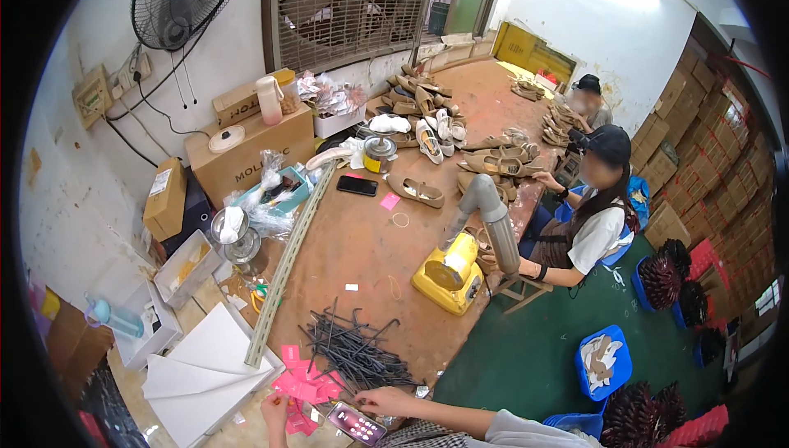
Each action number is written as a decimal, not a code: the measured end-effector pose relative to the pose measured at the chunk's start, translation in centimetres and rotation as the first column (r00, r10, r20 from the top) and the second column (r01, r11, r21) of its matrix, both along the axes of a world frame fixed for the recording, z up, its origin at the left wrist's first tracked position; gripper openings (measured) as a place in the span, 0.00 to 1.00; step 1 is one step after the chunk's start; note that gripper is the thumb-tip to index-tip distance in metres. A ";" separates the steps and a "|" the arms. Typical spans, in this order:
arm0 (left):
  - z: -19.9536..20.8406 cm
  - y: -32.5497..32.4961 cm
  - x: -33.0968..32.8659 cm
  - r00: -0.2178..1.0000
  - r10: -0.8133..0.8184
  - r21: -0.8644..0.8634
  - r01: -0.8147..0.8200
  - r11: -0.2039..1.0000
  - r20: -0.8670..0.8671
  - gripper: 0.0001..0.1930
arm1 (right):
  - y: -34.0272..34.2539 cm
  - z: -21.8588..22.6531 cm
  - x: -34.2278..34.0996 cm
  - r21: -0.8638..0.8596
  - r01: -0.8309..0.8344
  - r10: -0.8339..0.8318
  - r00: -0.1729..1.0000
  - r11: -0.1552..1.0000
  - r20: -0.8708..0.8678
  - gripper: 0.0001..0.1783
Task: The person assembles beige flat shoes by attaching pink tags to the straps and wiping the surfaces with a white cloth. They handle the shoes one at a time, using a yellow heat gun to warm the material before attaching the tags and wiping the shoes clean.
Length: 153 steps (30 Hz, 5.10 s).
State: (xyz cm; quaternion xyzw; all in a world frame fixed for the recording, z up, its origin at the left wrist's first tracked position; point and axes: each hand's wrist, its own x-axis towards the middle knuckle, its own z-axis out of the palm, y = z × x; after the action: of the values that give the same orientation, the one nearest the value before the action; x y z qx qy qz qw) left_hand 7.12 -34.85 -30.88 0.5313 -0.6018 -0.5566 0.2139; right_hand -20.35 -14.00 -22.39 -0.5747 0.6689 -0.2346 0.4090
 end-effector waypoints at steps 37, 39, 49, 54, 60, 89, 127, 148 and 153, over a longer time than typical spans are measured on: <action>10.7 31.4 -27.3 0.873 0.208 -0.239 -0.109 0.965 0.441 0.11 | 11.3 -6.2 -57.9 0.261 0.491 -0.286 0.780 0.831 -0.556 0.19; 10.7 33.2 -26.9 0.844 0.232 -0.278 -0.103 0.955 0.484 0.11 | 10.9 -5.1 -56.3 0.191 0.467 -0.279 0.756 0.863 -0.592 0.19; 10.8 36.5 -28.6 0.871 0.195 -0.180 -0.125 0.976 0.450 0.11 | 17.7 -1.4 -48.4 0.146 0.325 -0.313 0.944 0.934 -0.102 0.14; 11.0 37.0 -28.3 0.885 0.188 -0.136 -0.144 0.980 0.425 0.10 | 18.2 -6.6 -49.5 0.189 0.452 -0.365 0.857 0.872 -0.363 0.23; 9.8 39.8 -27.8 0.885 0.133 -0.044 -0.126 0.991 0.447 0.10 | 12.4 -12.2 -56.0 0.228 0.706 -0.647 0.707 0.670 -0.287 0.27; 10.6 40.1 -37.1 0.997 0.072 0.493 -0.068 0.867 0.010 0.37 | 16.8 -7.7 -47.3 0.549 0.109 -0.471 0.665 0.829 0.579 0.23; 17.7 30.8 -50.4 0.971 -0.238 -0.070 0.237 0.969 0.001 0.39 | 20.0 2.0 -49.3 0.186 0.668 -0.431 0.220 0.721 0.875 0.22; 14.3 32.1 -47.8 0.996 0.027 0.601 -0.071 0.796 0.082 0.39 | 20.0 1.6 -48.8 0.318 0.616 -0.693 0.625 0.720 0.360 0.35; 13.9 31.0 -49.6 0.994 -0.032 0.650 -0.043 0.759 0.103 0.41 | 20.2 0.9 -50.1 0.343 0.703 -0.780 0.592 0.623 0.203 0.37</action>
State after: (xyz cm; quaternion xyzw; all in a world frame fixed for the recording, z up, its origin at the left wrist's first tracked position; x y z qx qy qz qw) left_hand -42.51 -3.82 -16.95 0.6033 -0.3801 -0.7009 -0.0152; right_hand -70.49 6.15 -21.51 -0.1420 0.7903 -0.3999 0.4419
